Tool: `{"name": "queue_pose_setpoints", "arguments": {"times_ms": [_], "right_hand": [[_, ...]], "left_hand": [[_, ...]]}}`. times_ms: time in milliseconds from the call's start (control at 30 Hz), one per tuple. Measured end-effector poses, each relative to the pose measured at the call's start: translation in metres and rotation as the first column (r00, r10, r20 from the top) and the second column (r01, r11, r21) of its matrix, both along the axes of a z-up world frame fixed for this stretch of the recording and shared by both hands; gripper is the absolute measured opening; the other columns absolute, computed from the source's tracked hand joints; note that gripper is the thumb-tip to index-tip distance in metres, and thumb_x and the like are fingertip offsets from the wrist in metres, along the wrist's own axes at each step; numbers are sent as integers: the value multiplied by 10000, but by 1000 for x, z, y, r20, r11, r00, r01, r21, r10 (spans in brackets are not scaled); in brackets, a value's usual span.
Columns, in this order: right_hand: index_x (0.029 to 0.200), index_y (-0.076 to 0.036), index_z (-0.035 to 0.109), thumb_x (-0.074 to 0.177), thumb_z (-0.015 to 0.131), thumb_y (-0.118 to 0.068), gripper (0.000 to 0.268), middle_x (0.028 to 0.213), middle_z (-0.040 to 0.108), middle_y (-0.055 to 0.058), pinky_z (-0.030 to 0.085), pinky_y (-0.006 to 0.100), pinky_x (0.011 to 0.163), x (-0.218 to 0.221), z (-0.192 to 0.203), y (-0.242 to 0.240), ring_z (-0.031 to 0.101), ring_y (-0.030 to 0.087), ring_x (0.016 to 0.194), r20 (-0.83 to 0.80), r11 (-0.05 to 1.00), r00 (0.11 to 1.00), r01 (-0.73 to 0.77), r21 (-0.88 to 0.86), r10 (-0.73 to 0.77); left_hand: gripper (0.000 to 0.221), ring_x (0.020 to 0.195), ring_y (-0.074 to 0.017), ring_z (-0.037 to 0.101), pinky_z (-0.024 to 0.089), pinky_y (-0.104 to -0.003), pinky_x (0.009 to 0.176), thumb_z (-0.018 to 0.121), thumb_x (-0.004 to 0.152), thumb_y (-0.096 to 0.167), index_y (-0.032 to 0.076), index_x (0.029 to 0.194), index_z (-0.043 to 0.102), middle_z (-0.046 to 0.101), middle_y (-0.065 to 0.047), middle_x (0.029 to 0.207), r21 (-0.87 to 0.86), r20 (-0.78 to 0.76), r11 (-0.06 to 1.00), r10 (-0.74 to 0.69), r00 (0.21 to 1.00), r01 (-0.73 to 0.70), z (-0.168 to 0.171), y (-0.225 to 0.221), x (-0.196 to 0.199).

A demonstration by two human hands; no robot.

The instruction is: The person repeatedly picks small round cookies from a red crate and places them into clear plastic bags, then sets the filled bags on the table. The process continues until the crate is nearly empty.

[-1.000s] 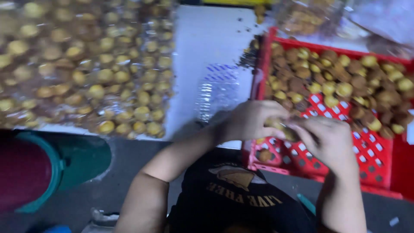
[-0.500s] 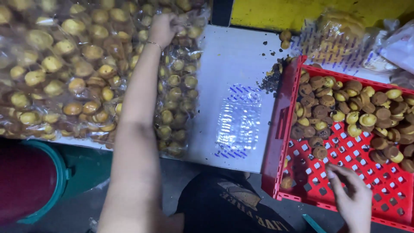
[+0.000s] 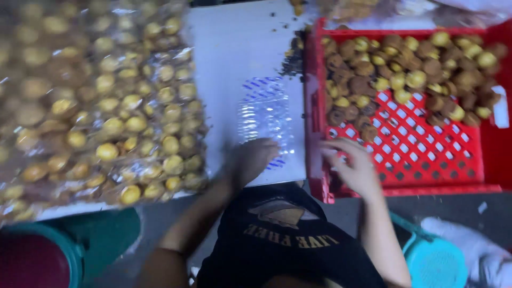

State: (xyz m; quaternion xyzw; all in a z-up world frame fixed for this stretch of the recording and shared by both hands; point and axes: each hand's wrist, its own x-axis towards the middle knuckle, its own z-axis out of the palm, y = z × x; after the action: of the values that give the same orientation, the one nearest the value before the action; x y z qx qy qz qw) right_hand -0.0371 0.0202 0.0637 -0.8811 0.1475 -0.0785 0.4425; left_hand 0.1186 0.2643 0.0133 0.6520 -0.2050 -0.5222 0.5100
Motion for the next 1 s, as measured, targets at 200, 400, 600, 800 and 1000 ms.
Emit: {"name": "queue_pose_setpoints", "arguments": {"times_ms": [200,400,600,800,1000], "right_hand": [[1071,-6,717,852,724,-36,221,988,744,259,559,592,819,62,-55,56,693,511,936,234,907,888,-418,49,396],[1214,-120,596,1023,530,-171,209,905,757,146,554,572,729,66,-53,51,727,443,851,-126,964,958,-264,-33,258],[1011,-127,742,951,716,-177,82,826,771,167,586,492,739,27,-24,-38,750,416,826,175,971,979,-141,193,108],[929,-178,789,930,734,-121,79,776,768,59,581,406,660,-47,-19,-117,739,316,741,258,999,965,-48,5,45],[904,-13,702,862,687,10,50,772,705,168,565,506,713,-10,-65,-215,704,347,750,207,875,910,-406,264,360]], "left_hand": [[232,801,-429,619,487,-555,717,518,970,166,60,823,663,630,-204,776,-159,910,983,183,371,-95,-145,-8,-31],[241,983,-192,667,282,-471,1200,616,995,470,243,1012,697,753,47,916,-167,866,926,301,398,-337,-69,-16,-29],[207,729,-190,621,490,-354,801,680,888,-1,141,1035,649,710,-47,779,-221,334,901,430,839,-374,25,-85,-95],[144,1011,-418,714,547,-492,887,642,908,127,66,906,772,790,-130,985,-250,558,963,229,797,-102,16,-104,-101],[195,989,-291,728,589,-435,830,665,872,128,161,998,810,790,-31,1071,-10,823,882,275,498,-471,24,-136,-128]]}}
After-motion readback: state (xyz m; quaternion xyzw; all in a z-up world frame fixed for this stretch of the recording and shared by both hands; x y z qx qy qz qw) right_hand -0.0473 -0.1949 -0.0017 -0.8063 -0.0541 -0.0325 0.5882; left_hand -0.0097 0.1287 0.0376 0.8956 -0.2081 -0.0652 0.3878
